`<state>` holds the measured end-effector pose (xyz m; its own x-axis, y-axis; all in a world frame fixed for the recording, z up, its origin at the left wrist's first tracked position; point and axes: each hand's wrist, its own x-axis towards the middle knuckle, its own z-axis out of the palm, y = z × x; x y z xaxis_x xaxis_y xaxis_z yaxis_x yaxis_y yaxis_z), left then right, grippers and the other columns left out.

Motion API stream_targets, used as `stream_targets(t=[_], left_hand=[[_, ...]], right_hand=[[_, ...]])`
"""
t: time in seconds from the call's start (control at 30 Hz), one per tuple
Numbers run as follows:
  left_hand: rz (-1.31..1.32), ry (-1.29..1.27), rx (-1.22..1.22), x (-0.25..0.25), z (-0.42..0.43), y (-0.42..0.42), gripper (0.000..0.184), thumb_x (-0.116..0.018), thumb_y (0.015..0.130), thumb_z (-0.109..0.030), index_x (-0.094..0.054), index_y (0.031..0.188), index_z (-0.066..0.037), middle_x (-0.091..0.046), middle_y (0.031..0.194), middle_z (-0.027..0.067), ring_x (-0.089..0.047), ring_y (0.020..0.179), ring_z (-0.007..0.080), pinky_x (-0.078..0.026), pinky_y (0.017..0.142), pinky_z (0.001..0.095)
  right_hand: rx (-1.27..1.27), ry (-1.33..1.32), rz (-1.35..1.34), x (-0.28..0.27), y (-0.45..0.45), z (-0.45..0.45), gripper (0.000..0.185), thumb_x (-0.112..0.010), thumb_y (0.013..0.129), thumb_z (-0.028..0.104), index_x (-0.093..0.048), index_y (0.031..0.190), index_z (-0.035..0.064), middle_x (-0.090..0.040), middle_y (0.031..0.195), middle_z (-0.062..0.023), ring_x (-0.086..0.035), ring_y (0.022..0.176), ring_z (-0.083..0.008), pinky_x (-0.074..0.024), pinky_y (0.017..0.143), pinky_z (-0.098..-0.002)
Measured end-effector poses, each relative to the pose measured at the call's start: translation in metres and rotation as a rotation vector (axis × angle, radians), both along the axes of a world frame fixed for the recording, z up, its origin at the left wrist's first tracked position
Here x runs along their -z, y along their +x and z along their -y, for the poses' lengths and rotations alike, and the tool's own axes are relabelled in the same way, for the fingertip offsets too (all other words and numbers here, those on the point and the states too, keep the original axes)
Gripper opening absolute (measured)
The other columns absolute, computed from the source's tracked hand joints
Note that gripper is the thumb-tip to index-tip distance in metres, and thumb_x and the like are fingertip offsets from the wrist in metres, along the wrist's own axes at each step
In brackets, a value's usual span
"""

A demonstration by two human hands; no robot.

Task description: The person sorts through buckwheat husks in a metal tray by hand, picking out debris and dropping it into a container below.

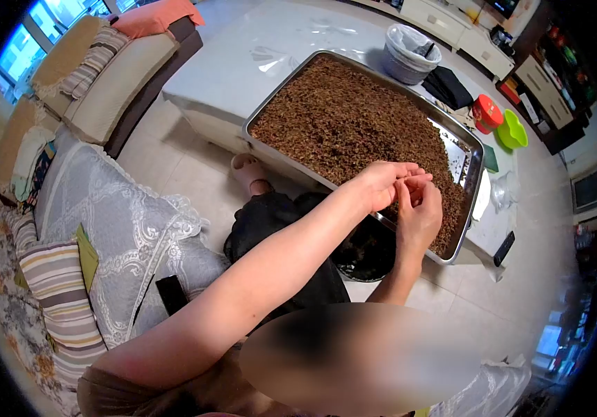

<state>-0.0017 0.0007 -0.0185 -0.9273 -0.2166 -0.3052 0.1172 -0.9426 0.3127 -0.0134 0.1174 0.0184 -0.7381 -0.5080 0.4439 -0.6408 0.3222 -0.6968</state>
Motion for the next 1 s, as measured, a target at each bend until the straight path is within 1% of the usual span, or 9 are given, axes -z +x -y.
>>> stream_targets(t=[0.1, 0.3, 0.4, 0.5, 0.6, 0.63, 0.7, 0.73, 1.0], left_hand=[[0.019, -0.063, -0.033, 0.004, 0.0, 0.001, 0.02, -0.04, 0.1, -0.004, -0.048, 0.114, 0.008, -0.062, 0.107, 0.0215, -0.067, 0.091, 0.0277, -0.058, 0.082, 0.0371], [0.069, -0.189, -0.07, 0.002, -0.002, 0.004, 0.028, -0.042, 0.098, -0.001, -0.048, 0.121, 0.012, -0.062, 0.109, 0.021, -0.065, 0.094, 0.026, -0.056, 0.084, 0.0365], [0.097, -0.258, -0.048, -0.001, -0.004, 0.006, 0.028, -0.046, 0.097, -0.004, -0.052, 0.12, 0.01, -0.064, 0.107, 0.0181, -0.065, 0.094, 0.0236, -0.055, 0.083, 0.0336], [0.162, -0.458, 0.019, -0.009, -0.004, 0.009, 0.022, -0.052, 0.096, -0.01, -0.058, 0.112, 0.005, -0.065, 0.1, 0.0131, -0.065, 0.09, 0.0197, -0.054, 0.078, 0.0293], [0.236, -0.69, 0.058, -0.012, -0.005, 0.012, 0.017, -0.058, 0.095, -0.016, -0.063, 0.101, -0.001, -0.065, 0.088, 0.0059, -0.063, 0.079, 0.0132, -0.051, 0.068, 0.0243], [0.228, -0.722, 0.074, -0.012, -0.004, 0.013, 0.016, -0.059, 0.094, -0.018, -0.064, 0.098, -0.002, -0.065, 0.085, 0.0039, -0.062, 0.075, 0.0112, -0.049, 0.064, 0.0229], [0.223, -0.721, 0.07, -0.013, -0.005, 0.013, 0.015, -0.062, 0.093, -0.02, -0.065, 0.09, -0.005, -0.062, 0.074, -0.0016, -0.056, 0.064, 0.0058, -0.044, 0.055, 0.02], [0.21, -0.721, 0.076, -0.013, -0.005, 0.013, 0.014, -0.062, 0.092, -0.019, -0.065, 0.09, -0.005, -0.062, 0.074, -0.0015, -0.057, 0.064, 0.006, -0.044, 0.055, 0.0202], [0.222, -0.859, -0.047, 0.004, -0.002, 0.004, 0.015, -0.067, 0.086, -0.018, -0.068, 0.089, -0.003, -0.065, 0.076, 0.0022, -0.059, 0.067, 0.0099, -0.045, 0.056, 0.0243]], right_hand=[[0.086, 0.024, -0.105, 0.003, 0.006, 0.007, 0.016, -0.075, 0.081, 0.016, -0.065, 0.086, 0.004, -0.061, 0.08, -0.0075, -0.058, 0.069, -0.0214, -0.0472, 0.065, -0.0341], [0.032, 0.011, -0.236, 0.008, 0.001, 0.008, 0.012, -0.069, 0.085, 0.013, -0.065, 0.091, 0.003, -0.061, 0.082, -0.0105, -0.059, 0.071, -0.0268, -0.0479, 0.066, -0.0377], [0.049, 0.051, -0.254, 0.016, -0.006, 0.005, 0.011, -0.066, 0.088, 0.011, -0.064, 0.094, 0.0017, -0.062, 0.084, -0.0119, -0.061, 0.073, -0.0259, -0.049, 0.068, -0.0366], [0.056, -0.066, 0.002, 0.022, -0.011, 0.004, 0.014, -0.063, 0.093, 0.012, -0.063, 0.098, -0.0006, -0.064, 0.085, -0.0079, -0.06, 0.073, -0.0164, -0.0498, 0.069, -0.0314], [0.006, -0.245, 0.1, 0.033, -0.027, 0.002, 0.016, -0.061, 0.096, 0.015, -0.062, 0.1, 0.0003, -0.064, 0.086, -0.0037, -0.058, 0.072, -0.0108, -0.0486, 0.064, -0.0265], [-0.018, -0.257, 0.226, 0.035, -0.032, 0.0, 0.017, -0.062, 0.096, 0.017, -0.061, 0.103, 0.0015, -0.063, 0.086, -0.0009, -0.054, 0.069, -0.0059, -0.0436, 0.057, -0.0205], [-0.05, -0.282, 0.381, 0.034, -0.034, -0.004, 0.016, -0.063, 0.096, 0.017, -0.061, 0.103, 0.0025, -0.063, 0.086, -0.0005, -0.053, 0.068, -0.0041, -0.0401, 0.052, -0.0184], [-0.065, -0.295, 0.459, 0.032, -0.034, -0.005, 0.016, -0.063, 0.095, 0.017, -0.061, 0.103, 0.0029, -0.063, 0.086, -0.0003, -0.052, 0.067, -0.0032, -0.0383, 0.05, -0.0174], [-0.103, -0.237, 0.44, 0.032, -0.037, -0.009, 0.015, -0.063, 0.095, 0.016, -0.063, 0.103, 0.0038, -0.063, 0.086, 0.0, -0.053, 0.068, -0.0046, -0.0404, 0.051, -0.0176]])
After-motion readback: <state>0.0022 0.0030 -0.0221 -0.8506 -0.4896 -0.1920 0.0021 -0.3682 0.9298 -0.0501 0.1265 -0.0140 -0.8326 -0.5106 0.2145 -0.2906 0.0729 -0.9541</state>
